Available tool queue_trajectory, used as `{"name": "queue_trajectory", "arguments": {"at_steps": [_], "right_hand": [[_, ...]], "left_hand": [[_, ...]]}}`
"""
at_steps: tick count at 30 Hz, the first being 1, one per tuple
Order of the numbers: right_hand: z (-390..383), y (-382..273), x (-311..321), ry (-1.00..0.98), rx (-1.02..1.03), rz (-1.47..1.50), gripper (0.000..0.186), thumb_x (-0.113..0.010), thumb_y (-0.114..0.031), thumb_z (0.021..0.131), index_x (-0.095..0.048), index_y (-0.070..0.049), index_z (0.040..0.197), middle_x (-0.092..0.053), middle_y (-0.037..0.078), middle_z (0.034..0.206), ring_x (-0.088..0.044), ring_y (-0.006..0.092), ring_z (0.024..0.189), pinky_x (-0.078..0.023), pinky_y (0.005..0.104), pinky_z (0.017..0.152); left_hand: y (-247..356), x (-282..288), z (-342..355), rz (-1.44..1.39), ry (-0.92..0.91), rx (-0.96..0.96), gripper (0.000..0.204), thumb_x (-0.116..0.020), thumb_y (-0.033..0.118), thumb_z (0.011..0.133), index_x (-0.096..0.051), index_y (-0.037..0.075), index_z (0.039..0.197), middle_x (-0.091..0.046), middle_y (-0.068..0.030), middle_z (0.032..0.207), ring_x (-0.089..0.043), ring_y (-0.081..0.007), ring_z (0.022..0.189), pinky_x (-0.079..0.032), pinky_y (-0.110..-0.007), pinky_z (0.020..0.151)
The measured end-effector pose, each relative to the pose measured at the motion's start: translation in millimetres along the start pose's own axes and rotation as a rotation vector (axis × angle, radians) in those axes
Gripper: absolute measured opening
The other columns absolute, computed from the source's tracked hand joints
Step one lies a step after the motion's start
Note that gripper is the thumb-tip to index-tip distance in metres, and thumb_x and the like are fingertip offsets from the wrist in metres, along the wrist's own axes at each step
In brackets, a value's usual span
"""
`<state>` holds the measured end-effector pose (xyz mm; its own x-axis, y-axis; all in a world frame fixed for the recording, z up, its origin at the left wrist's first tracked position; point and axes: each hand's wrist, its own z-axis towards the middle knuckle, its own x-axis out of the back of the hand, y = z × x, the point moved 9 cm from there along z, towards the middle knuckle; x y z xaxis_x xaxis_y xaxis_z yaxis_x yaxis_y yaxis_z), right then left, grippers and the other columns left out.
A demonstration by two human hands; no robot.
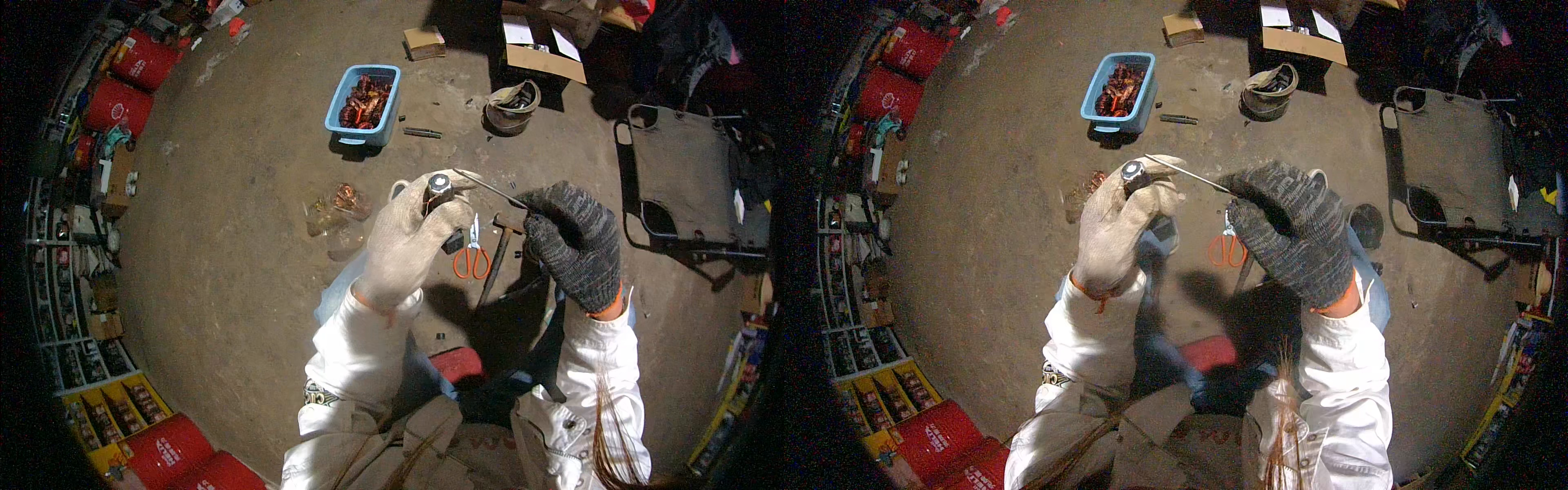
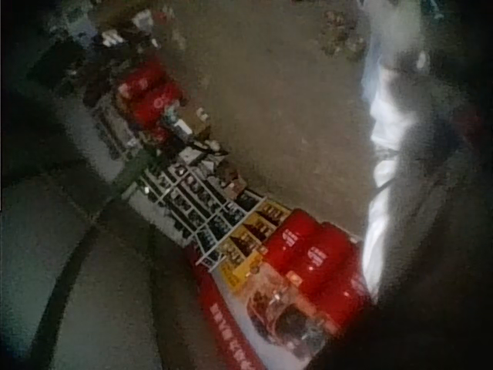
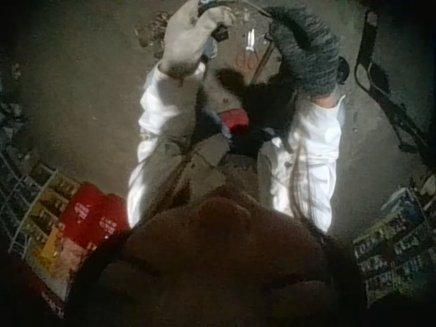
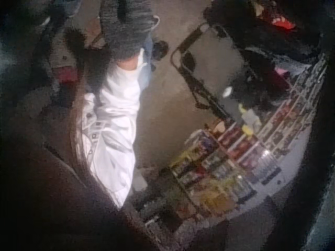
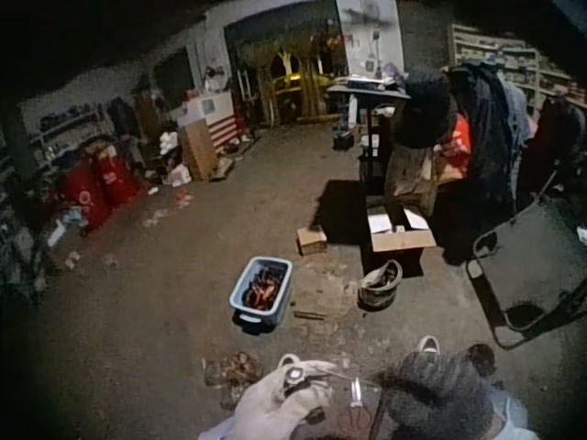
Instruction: The person sits on the floor and uses a screwdriver and pliers to manipulate a small mechanical component. They repeatedly adjust the part, insert the screwdriver, and use pliers to grip and turn sections of the object.
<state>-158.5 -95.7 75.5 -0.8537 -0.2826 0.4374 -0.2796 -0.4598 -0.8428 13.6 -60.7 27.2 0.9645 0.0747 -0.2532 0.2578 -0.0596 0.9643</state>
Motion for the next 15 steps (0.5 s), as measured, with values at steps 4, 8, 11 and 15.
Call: {"name": "queue_trajectory", "arguments": {"at_steps": [4, 8, 11, 15], "right_hand": [[-3, 8, -2, -0.042, -0.057, 0.029, 0.023, -0.070, -0.010, 0.079, -0.068, -0.003, 0.100, -0.065, 0.011, 0.081, -0.064, 0.0216, 0.070, -0.050, 0.0308, 0.062], [-1, -3, 4, -0.033, 0.056, 0.009, 0.022, -0.073, -0.011, 0.078, -0.069, -0.003, 0.098, -0.065, 0.011, 0.080, -0.064, 0.0217, 0.069, -0.050, 0.0307, 0.061], [-2, -10, 5, -0.041, 0.118, -0.035, 0.021, -0.074, -0.012, 0.077, -0.069, -0.003, 0.096, -0.065, 0.011, 0.080, -0.064, 0.0225, 0.067, -0.050, 0.0311, 0.060], [-3, -16, 8, -0.021, 0.157, -0.063, 0.020, -0.074, -0.011, 0.077, -0.070, -0.003, 0.094, -0.065, 0.011, 0.079, -0.065, 0.0236, 0.067, -0.050, 0.0316, 0.060]], "left_hand": [[0, -4, -4, -0.141, -0.081, 0.002, 0.036, -0.058, 0.024, 0.094, -0.054, -0.005, 0.116, -0.064, -0.0054, 0.087, -0.054, -0.0066, 0.070, -0.043, -0.020, 0.060], [4, -6, -2, -0.245, -0.143, -0.109, 0.039, -0.060, 0.034, 0.092, -0.055, -0.004, 0.104, -0.063, -0.0128, 0.084, -0.056, -0.0144, 0.074, -0.045, -0.025, 0.067], [4, -8, -3, -0.322, -0.174, -0.147, 0.039, -0.060, 0.037, 0.091, -0.056, -0.002, 0.093, -0.062, -0.0156, 0.080, -0.057, -0.0206, 0.078, -0.046, -0.030, 0.075], [7, -8, -5, -0.344, -0.155, -0.187, 0.043, -0.060, 0.038, 0.090, -0.057, -0.005, 0.091, -0.061, -0.0177, 0.079, -0.058, -0.0242, 0.081, -0.046, -0.037, 0.084]]}}
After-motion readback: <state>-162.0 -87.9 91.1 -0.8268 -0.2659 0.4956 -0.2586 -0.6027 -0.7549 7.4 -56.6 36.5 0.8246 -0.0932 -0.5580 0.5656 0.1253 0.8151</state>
